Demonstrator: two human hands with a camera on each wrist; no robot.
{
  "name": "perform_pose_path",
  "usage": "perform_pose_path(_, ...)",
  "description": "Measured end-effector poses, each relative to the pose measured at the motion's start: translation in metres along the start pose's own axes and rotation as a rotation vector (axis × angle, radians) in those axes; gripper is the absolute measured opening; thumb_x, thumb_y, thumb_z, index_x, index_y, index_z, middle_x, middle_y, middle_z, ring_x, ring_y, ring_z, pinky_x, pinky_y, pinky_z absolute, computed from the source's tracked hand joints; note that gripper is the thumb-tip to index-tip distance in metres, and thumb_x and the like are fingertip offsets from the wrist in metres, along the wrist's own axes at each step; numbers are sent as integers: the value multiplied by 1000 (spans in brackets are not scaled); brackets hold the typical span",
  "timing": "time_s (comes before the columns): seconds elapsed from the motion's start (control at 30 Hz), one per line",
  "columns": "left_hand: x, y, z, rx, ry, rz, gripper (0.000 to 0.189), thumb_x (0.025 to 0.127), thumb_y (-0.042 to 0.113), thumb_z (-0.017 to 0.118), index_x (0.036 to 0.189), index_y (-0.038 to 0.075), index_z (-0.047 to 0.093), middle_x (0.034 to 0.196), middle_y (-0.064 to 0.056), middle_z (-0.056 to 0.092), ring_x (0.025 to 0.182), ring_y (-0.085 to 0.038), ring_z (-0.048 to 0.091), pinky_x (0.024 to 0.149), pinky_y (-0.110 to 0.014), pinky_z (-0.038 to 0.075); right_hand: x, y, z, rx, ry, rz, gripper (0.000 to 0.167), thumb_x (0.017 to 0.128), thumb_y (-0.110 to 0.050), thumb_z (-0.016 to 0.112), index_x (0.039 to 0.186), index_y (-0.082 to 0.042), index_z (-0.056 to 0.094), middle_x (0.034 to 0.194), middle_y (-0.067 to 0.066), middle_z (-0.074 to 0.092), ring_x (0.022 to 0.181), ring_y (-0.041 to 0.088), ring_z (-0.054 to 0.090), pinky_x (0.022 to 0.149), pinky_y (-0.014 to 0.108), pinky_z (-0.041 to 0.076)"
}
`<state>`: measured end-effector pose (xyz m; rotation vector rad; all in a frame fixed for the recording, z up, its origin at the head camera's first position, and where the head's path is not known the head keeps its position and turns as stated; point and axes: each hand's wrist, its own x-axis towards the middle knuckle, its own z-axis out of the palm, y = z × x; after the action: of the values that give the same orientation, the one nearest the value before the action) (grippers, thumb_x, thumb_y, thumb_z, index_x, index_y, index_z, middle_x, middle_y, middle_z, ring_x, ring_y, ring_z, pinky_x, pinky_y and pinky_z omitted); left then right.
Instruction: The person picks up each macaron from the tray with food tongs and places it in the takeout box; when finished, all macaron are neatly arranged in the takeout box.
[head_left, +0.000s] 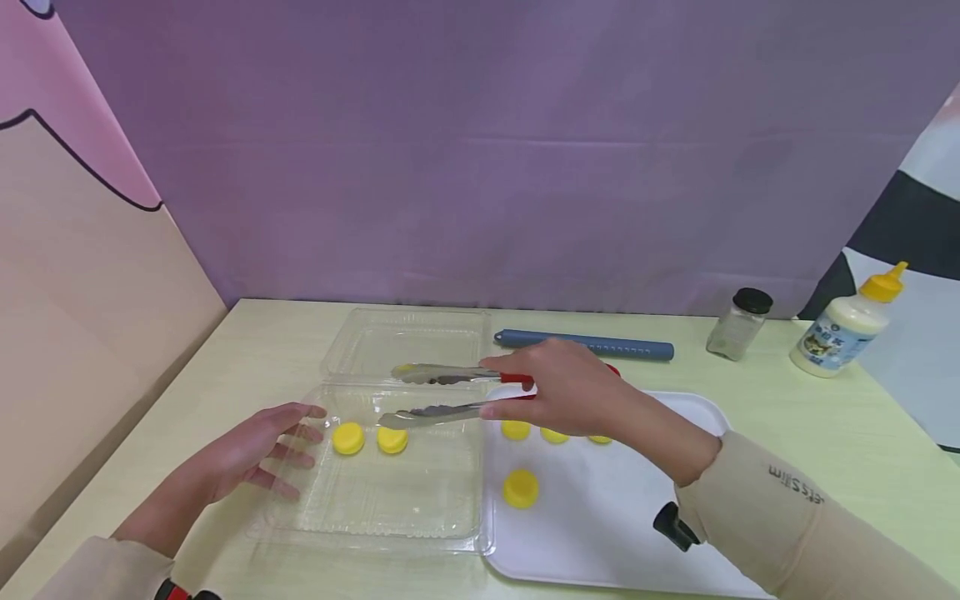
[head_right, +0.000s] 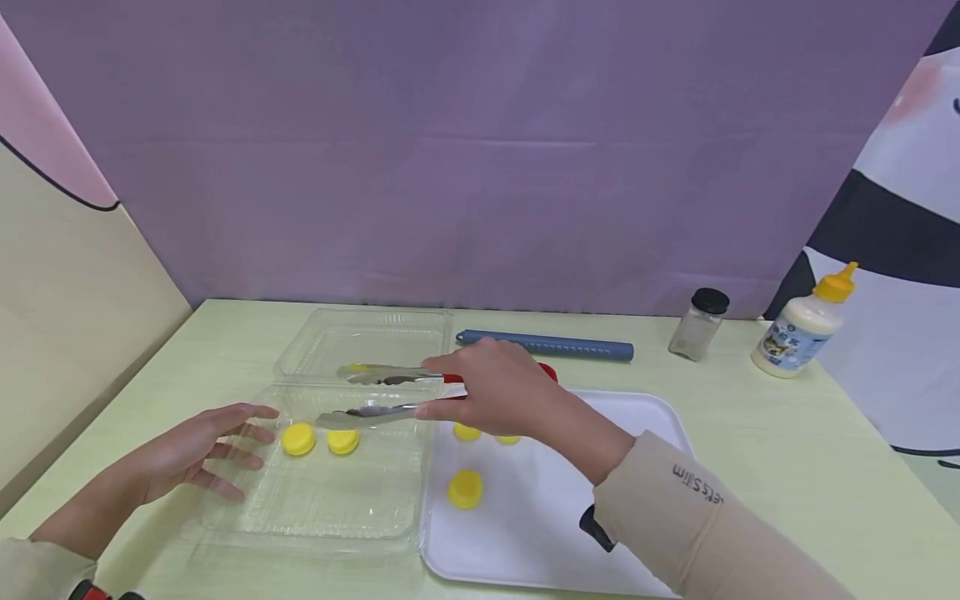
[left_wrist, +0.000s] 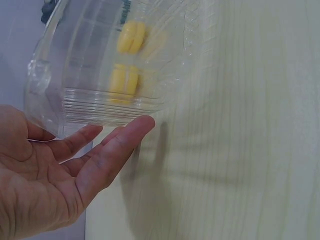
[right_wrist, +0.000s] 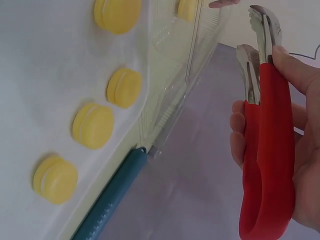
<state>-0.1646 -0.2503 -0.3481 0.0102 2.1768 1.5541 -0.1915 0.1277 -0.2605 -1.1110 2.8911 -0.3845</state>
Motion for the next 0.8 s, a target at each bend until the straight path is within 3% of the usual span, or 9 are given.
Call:
perform_pose_path(0.2,0,0,0,-7,-6,2,54,112,34,32,152,-1,35,142,-28,46,112,-33,62,76,-51,62,-25,8,-11,29,20,58,62,91,-52,72,137,-13,65,107,-3,75,87,13,68,75,33,56)
perform_pose_path(0.47,-1,0,-1,1,-17,10,55,112,35,31,152,-2,34,145,-30,44,114,-34,61,76,-51,61,-64,28,-18,77,115,28,59,90,-51,74,132,-10,69,88,-16,69,68,0,53,59,24,47)
perform_pose_path(0.8,-2,0,-2,6,-23,11,55,112,34,30,153,-3,32,145,-31,43,114,-35,61,77,-51,61,-101,49,-7,112,64,105,65,86,-56,75,131,-9,70,89,-18,67,67,1,47,56,21,46)
